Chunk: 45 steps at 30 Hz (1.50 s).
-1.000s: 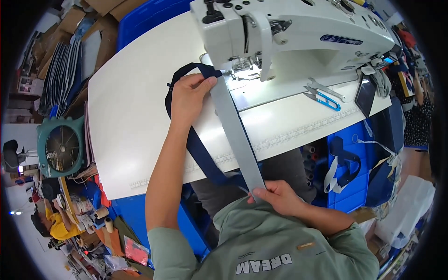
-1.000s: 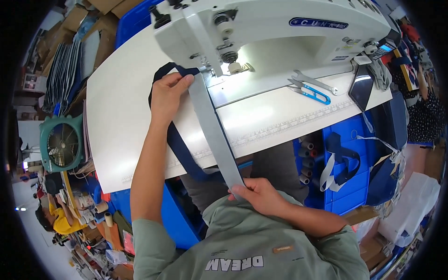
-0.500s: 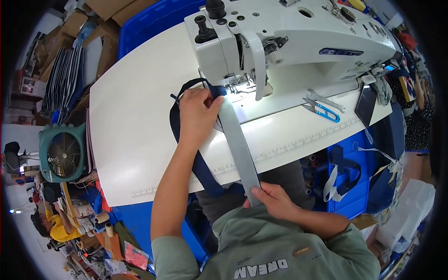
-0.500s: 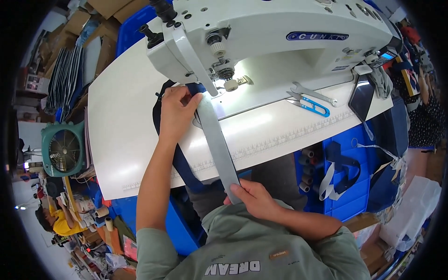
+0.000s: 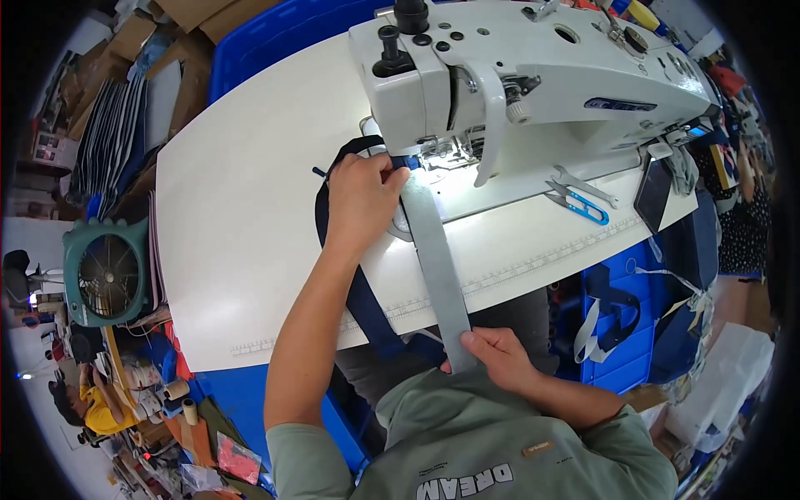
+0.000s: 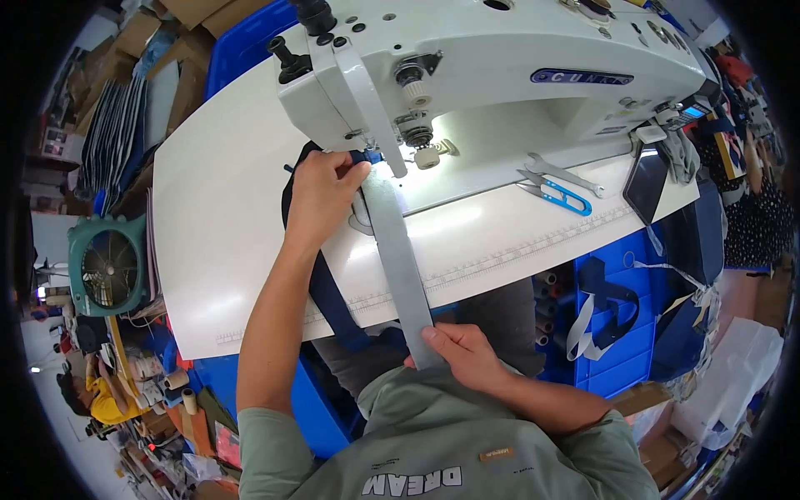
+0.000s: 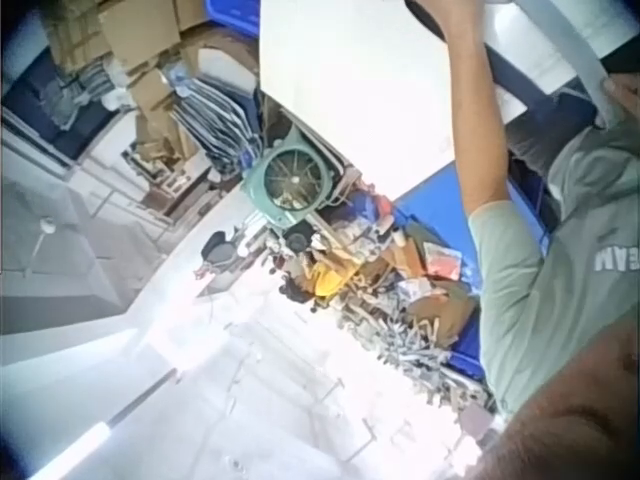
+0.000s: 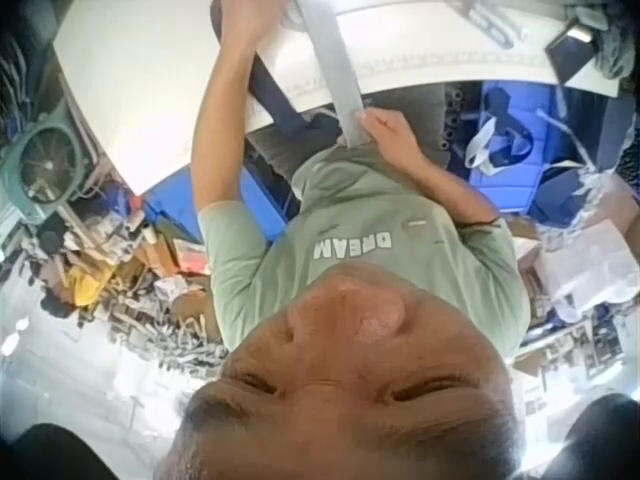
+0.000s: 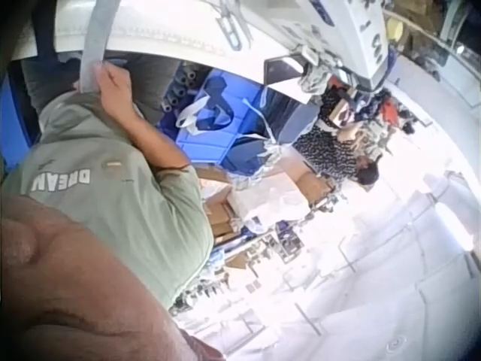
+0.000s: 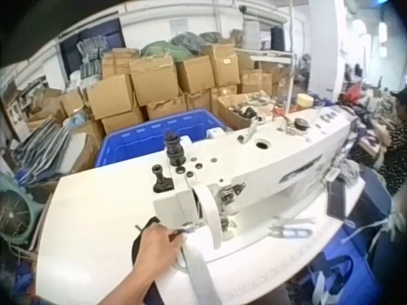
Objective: Sewing together fabric components to create a strap using an industrial sewing machine.
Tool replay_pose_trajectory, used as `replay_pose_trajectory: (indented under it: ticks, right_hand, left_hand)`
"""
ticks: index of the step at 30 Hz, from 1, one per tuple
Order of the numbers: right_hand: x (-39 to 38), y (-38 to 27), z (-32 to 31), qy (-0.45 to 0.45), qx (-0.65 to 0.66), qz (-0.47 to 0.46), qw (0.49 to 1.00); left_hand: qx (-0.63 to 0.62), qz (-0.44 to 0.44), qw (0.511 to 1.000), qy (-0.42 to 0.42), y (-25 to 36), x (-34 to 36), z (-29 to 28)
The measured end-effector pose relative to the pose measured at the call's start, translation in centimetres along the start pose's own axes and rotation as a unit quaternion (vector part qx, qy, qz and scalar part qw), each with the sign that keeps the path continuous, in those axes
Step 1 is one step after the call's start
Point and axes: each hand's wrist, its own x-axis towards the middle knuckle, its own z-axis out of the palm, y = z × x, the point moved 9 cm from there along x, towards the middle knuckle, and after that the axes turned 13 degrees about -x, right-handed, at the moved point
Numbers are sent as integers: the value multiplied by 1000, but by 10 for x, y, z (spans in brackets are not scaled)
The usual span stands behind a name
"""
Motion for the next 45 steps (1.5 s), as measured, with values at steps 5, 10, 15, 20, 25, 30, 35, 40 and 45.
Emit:
replay_pose_trajectory:
  ticks: [5, 10, 15, 20, 25, 30, 35, 40, 45]
  right_hand:
    - [2, -4, 2, 17, -39, 7, 999]
    - [6, 0, -1, 18, -40, 11, 999]
    - [4, -2, -1, 9, -44, 1, 999]
    - [5, -2, -2, 10, -42, 0, 999]
    - [5, 1, 2, 1, -35, 23, 999]
    - [7, 5, 4, 7, -16, -8, 1000]
    - [7, 6, 4, -3, -4, -10, 1000]
    - [12, 5, 0, -14, -7, -26, 1000]
    - [18, 3, -6, -4, 15, -17, 1000]
  left_hand:
    - [-5, -14, 1000, -15, -3, 8, 6]
    - [2, 51, 999, -10, 8, 14, 9]
    - [30, 47, 998, -25, 10, 16, 13]
    - [43, 28, 998, -35, 4, 17, 14]
    - [58, 27, 997, -49, 6, 19, 12]
    - [61, 37, 996, -56, 6, 20, 11]
    - [50, 6, 995, -86, -1, 26, 15]
    - [79, 3, 993, -90, -4, 31, 18]
    - [96, 29, 994, -42, -2, 34, 14]
